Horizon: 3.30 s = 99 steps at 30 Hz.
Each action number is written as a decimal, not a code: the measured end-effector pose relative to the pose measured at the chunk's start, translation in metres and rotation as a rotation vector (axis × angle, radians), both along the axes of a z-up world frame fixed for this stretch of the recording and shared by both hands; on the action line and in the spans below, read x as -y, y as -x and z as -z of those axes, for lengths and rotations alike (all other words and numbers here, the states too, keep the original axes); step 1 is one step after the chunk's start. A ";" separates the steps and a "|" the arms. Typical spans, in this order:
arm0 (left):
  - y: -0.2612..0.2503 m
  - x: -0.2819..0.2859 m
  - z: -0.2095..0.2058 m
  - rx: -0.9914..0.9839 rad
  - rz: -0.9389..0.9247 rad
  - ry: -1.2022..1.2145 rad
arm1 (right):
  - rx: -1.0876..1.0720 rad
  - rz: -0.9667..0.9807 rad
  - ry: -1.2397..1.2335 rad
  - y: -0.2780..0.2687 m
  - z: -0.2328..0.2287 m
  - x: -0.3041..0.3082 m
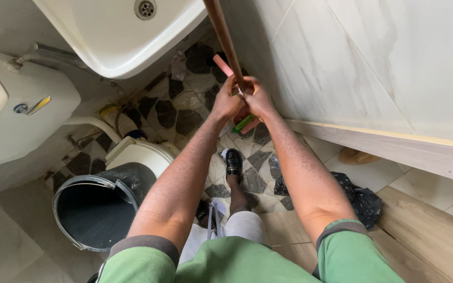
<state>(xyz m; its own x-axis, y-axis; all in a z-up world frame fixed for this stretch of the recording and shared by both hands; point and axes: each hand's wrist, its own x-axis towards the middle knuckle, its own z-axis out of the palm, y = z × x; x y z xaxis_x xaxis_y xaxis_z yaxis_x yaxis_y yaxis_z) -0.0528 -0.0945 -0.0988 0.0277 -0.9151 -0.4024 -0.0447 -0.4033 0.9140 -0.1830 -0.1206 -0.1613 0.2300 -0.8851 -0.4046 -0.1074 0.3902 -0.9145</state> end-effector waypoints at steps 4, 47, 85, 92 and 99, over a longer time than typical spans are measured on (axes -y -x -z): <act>-0.001 0.000 0.018 -0.057 0.050 -0.108 | -0.151 -0.096 -0.027 0.001 0.026 0.007; -0.187 -0.303 -0.139 0.456 -0.505 0.233 | -0.804 -0.602 0.332 -0.227 -0.155 -0.277; -0.289 -0.621 -0.117 0.615 -1.105 -0.046 | -0.299 -1.415 0.494 -0.377 -0.111 -0.537; -0.312 -0.658 -0.104 0.605 -1.202 -0.118 | -0.156 -1.539 0.548 -0.415 -0.105 -0.572; -0.322 -0.719 -0.130 0.604 -1.272 -0.231 | -0.184 -1.653 0.476 -0.449 -0.123 -0.632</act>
